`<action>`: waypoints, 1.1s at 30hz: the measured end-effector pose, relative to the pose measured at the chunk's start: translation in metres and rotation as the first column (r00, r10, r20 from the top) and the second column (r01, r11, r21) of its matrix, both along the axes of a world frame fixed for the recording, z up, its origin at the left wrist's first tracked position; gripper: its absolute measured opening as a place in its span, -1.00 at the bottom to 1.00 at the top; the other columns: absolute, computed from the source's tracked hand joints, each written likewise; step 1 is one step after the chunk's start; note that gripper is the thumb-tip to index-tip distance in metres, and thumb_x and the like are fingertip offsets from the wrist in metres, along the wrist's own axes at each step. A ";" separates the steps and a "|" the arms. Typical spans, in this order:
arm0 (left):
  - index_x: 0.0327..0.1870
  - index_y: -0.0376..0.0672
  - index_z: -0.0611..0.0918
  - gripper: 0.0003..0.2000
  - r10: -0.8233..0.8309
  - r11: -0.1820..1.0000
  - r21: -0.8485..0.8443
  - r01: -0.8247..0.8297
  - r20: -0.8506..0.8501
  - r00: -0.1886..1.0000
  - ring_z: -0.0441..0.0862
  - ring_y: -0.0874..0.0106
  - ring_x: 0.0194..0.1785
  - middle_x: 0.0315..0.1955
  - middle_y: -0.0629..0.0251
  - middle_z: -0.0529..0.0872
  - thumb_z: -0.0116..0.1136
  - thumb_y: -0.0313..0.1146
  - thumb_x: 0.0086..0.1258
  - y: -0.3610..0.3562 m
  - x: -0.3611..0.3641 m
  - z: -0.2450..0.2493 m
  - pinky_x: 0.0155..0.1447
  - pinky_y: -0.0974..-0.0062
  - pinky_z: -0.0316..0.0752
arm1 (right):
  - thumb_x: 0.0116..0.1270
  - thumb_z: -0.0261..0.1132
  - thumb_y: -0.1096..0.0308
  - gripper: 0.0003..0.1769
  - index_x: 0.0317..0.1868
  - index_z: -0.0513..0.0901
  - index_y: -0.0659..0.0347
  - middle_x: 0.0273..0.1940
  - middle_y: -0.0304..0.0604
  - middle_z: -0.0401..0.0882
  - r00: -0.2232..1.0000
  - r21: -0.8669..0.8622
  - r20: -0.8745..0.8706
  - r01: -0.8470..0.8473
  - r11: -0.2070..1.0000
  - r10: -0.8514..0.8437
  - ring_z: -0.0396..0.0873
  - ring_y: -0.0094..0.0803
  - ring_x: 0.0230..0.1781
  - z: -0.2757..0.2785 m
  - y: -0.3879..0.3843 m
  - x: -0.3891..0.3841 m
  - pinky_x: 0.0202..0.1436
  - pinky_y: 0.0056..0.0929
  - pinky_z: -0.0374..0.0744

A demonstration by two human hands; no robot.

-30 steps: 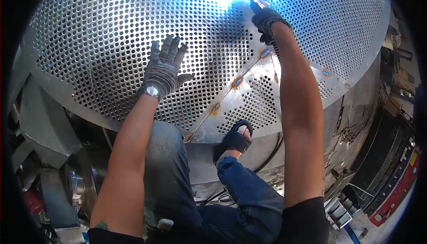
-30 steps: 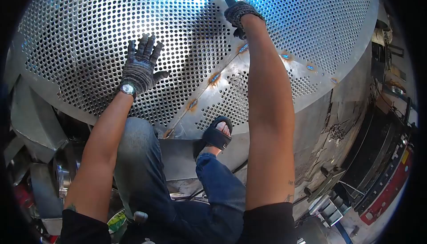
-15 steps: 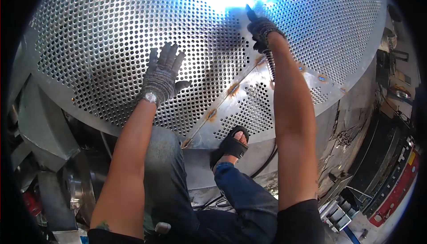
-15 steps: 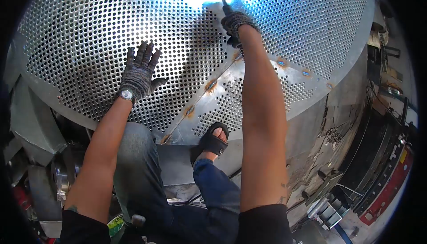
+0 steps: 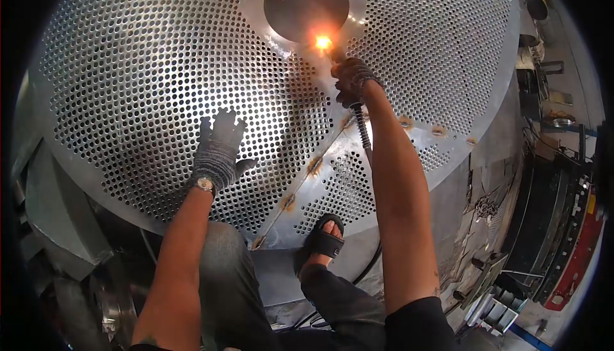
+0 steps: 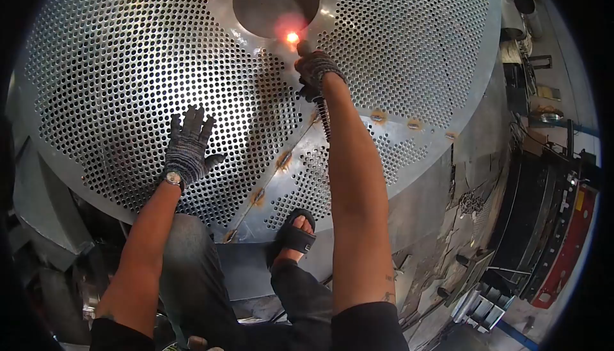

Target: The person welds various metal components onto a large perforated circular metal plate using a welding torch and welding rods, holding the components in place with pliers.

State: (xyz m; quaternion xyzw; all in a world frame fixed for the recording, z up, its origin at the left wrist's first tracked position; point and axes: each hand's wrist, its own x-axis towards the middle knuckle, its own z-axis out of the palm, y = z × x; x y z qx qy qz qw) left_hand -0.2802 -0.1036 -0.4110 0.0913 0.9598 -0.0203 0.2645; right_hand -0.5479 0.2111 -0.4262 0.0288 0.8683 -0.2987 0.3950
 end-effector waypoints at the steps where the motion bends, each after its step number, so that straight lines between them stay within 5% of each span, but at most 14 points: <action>1: 0.80 -0.06 0.10 0.05 -0.003 1.000 -0.008 0.004 0.020 1.000 -0.25 0.04 0.86 0.80 -0.04 -0.05 0.02 0.51 0.48 0.000 -0.001 0.002 0.79 -0.27 -0.49 | 0.43 0.40 0.16 -0.66 -0.06 0.65 0.30 -0.36 0.00 0.71 1.000 -0.029 0.002 0.017 0.999 -0.017 0.86 -0.14 -0.29 -0.017 0.006 -0.007 -0.25 -0.04 0.80; 3: 0.80 -0.06 0.09 0.06 -0.002 1.000 -0.009 0.003 0.027 1.000 -0.26 0.04 0.86 0.80 -0.03 -0.06 0.01 0.51 0.48 0.001 -0.001 0.002 0.79 -0.28 -0.50 | 0.44 0.42 0.13 -0.66 -0.11 0.63 0.27 -0.37 -0.01 0.71 0.999 -0.057 -0.001 0.038 0.998 -0.038 0.85 -0.11 -0.33 -0.014 0.004 -0.004 -0.33 0.01 0.78; 5: 0.80 -0.06 0.08 0.06 -0.005 1.000 0.019 0.006 -0.025 1.000 -0.26 0.04 0.86 0.80 -0.04 -0.06 -0.01 0.52 0.48 -0.002 0.003 -0.008 0.79 -0.28 -0.51 | 0.48 0.40 0.13 -0.70 -0.12 0.64 0.22 -0.40 -0.05 0.67 0.896 -0.014 0.107 0.434 0.901 -0.430 0.79 -0.05 -0.47 -0.004 -0.008 0.011 -0.49 0.11 0.73; 7: 0.81 -0.06 0.08 0.07 -0.003 0.999 0.048 0.007 -0.083 0.997 -0.29 0.04 0.86 0.81 -0.04 -0.09 -0.03 0.53 0.48 -0.006 0.007 -0.018 0.78 -0.27 -0.55 | 0.54 0.27 0.17 -0.76 -0.11 0.59 0.19 -0.42 -0.10 0.61 0.915 0.069 0.113 0.381 0.922 -0.387 0.71 -0.04 -0.56 0.034 -0.034 0.027 -0.54 0.13 0.74; 21: 0.79 -0.07 0.15 0.04 -0.009 0.992 0.120 0.037 -0.223 0.975 -0.24 0.06 0.86 0.80 -0.06 -0.04 -0.01 0.52 0.49 -0.011 0.014 -0.035 0.79 -0.25 -0.54 | 0.54 0.28 0.11 -0.75 -0.15 0.54 0.11 -0.42 -0.10 0.55 0.864 -0.029 0.201 0.476 0.879 -0.462 0.70 -0.07 -0.43 0.006 -0.029 0.025 -0.45 0.17 0.67; 25: 0.77 -0.09 0.18 0.04 0.001 0.994 0.111 0.015 -0.146 0.989 -0.20 0.03 0.86 0.78 -0.10 0.01 0.11 0.48 0.46 -0.009 0.010 -0.021 0.80 -0.28 -0.42 | 0.53 0.31 0.16 -0.78 -0.14 0.55 0.11 -0.45 -0.09 0.54 0.893 -0.032 0.163 0.430 0.902 -0.420 0.66 -0.11 -0.46 0.025 -0.021 0.022 -0.48 0.19 0.62; 26: 0.76 -0.11 0.21 0.03 0.007 0.997 0.074 -0.002 -0.071 0.997 -0.19 0.01 0.85 0.78 -0.12 0.02 0.16 0.45 0.45 -0.004 0.004 -0.007 0.80 -0.28 -0.39 | 0.53 0.31 0.18 -0.76 0.00 0.57 0.15 -0.37 -0.01 0.61 0.998 -0.031 0.000 -0.057 0.998 0.057 0.72 -0.04 -0.44 0.024 -0.013 0.017 -0.40 0.17 0.74; 28: 0.75 -0.11 0.22 0.03 0.015 0.995 0.097 -0.006 -0.088 0.996 -0.18 0.01 0.85 0.77 -0.12 0.02 0.18 0.44 0.45 -0.006 0.005 -0.010 0.80 -0.28 -0.39 | 0.53 0.34 0.19 -0.64 0.19 0.57 0.19 -0.30 0.04 0.66 0.888 -0.124 0.213 0.437 0.891 -0.406 0.77 0.04 -0.45 0.009 -0.012 0.018 -0.38 0.18 0.84; 33: 0.75 -0.13 0.23 0.04 0.008 0.994 0.113 0.006 -0.120 0.993 -0.18 0.02 0.85 0.78 -0.11 0.01 0.17 0.45 0.44 -0.007 0.007 -0.014 0.80 -0.29 -0.39 | 0.52 0.35 0.19 -0.62 0.18 0.55 0.23 -0.31 0.03 0.63 0.877 -0.056 0.194 0.457 0.888 -0.439 0.74 0.02 -0.49 0.031 -0.027 0.031 -0.42 0.18 0.80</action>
